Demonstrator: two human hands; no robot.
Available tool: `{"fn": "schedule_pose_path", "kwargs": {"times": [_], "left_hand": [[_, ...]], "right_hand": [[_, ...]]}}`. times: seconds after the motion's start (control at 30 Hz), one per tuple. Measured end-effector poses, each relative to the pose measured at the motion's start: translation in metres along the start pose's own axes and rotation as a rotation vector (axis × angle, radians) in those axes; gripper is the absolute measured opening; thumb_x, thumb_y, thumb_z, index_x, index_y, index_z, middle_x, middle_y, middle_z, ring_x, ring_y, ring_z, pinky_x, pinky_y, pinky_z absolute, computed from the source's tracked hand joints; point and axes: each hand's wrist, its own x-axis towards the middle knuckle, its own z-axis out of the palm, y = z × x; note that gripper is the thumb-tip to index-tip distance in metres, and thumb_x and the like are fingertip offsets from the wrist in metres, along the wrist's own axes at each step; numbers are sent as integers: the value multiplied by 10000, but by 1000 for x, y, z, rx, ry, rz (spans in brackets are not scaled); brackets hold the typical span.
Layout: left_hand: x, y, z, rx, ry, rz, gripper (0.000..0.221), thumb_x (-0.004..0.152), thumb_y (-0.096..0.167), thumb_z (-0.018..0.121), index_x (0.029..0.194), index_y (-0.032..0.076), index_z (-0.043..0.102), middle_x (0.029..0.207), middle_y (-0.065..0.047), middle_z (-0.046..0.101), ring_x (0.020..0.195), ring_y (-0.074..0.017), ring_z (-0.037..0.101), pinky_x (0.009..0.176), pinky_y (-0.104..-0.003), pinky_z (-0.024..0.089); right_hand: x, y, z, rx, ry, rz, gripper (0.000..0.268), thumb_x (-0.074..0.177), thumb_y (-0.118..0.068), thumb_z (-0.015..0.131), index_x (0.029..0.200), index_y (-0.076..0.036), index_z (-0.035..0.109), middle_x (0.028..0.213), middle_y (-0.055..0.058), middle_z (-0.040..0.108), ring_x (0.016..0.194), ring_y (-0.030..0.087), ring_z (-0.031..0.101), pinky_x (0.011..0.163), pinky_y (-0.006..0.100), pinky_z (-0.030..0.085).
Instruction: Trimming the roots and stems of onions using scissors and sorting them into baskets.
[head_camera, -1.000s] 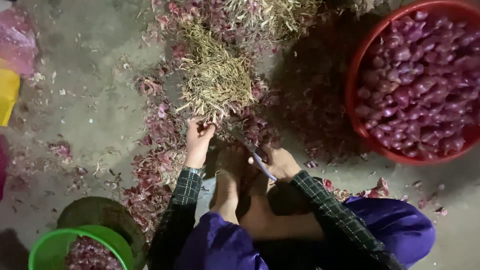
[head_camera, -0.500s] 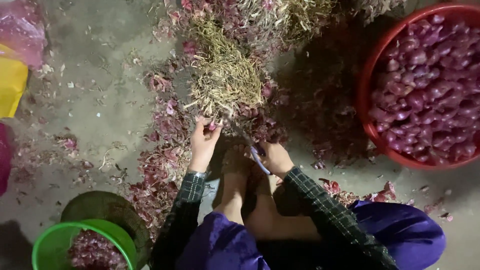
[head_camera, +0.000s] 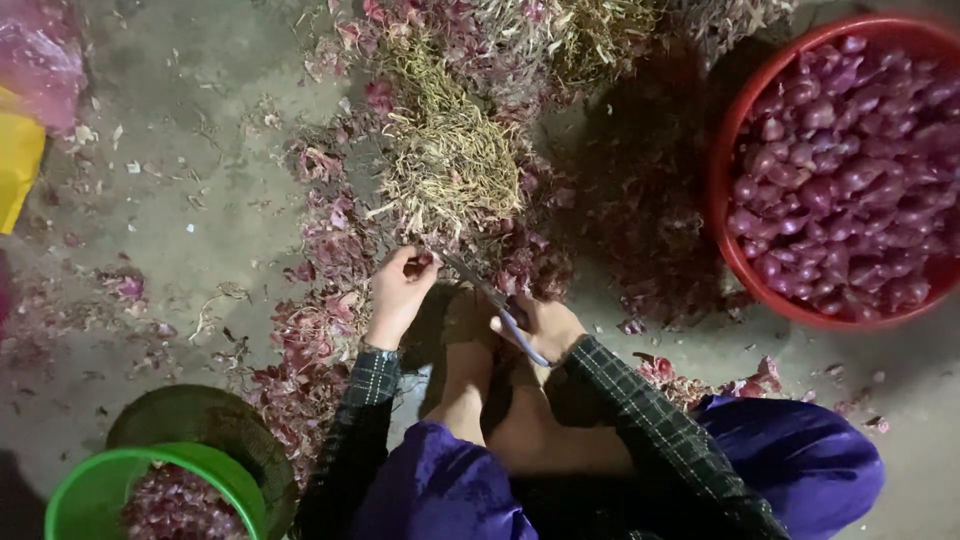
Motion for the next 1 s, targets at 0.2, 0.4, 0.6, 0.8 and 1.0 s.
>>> {"fn": "schedule_pose_path", "kwargs": {"times": [0.2,0.4,0.6,0.8,1.0], "left_hand": [[1,-2,7,246,73,141,257,738,293,816,927,136,738,835,-102,718,826,-299,743,691,-362,629],[-10,18,1,187,175,323,296,701,129,810,933,-29,716,868,-261,695,842,-462,705,692,-470,611],[7,-3,2,156,193,357,295,737,215,847,975,72,748,856,-165,707,834,-368,720,713,-378,610],[2,4,1,227,137,320,264,724,242,819,939,113,736,817,-136,705,825,-341,721,723,-423,605],[-19,32,-17,106,201,364,263,762,139,787,1011,78,728,891,-185,719,846,-377,724,709,-441,609]], "right_hand": [[31,9,13,-112,-34,-22,566,787,-645,608,960,-107,603,771,290,681,826,525,703,757,601,570],[35,20,27,-180,22,-4,430,816,-551,631,1034,-181,627,809,203,721,852,446,731,757,570,586],[27,37,36,-43,27,38,567,776,-656,641,1052,-161,629,870,250,714,889,487,710,748,605,563],[33,7,22,-54,-20,22,501,825,-565,629,1068,-130,684,910,231,740,935,477,714,832,563,572],[27,-3,15,-39,157,-17,403,794,-457,722,1083,-177,703,985,174,743,997,425,700,817,575,566]]}}
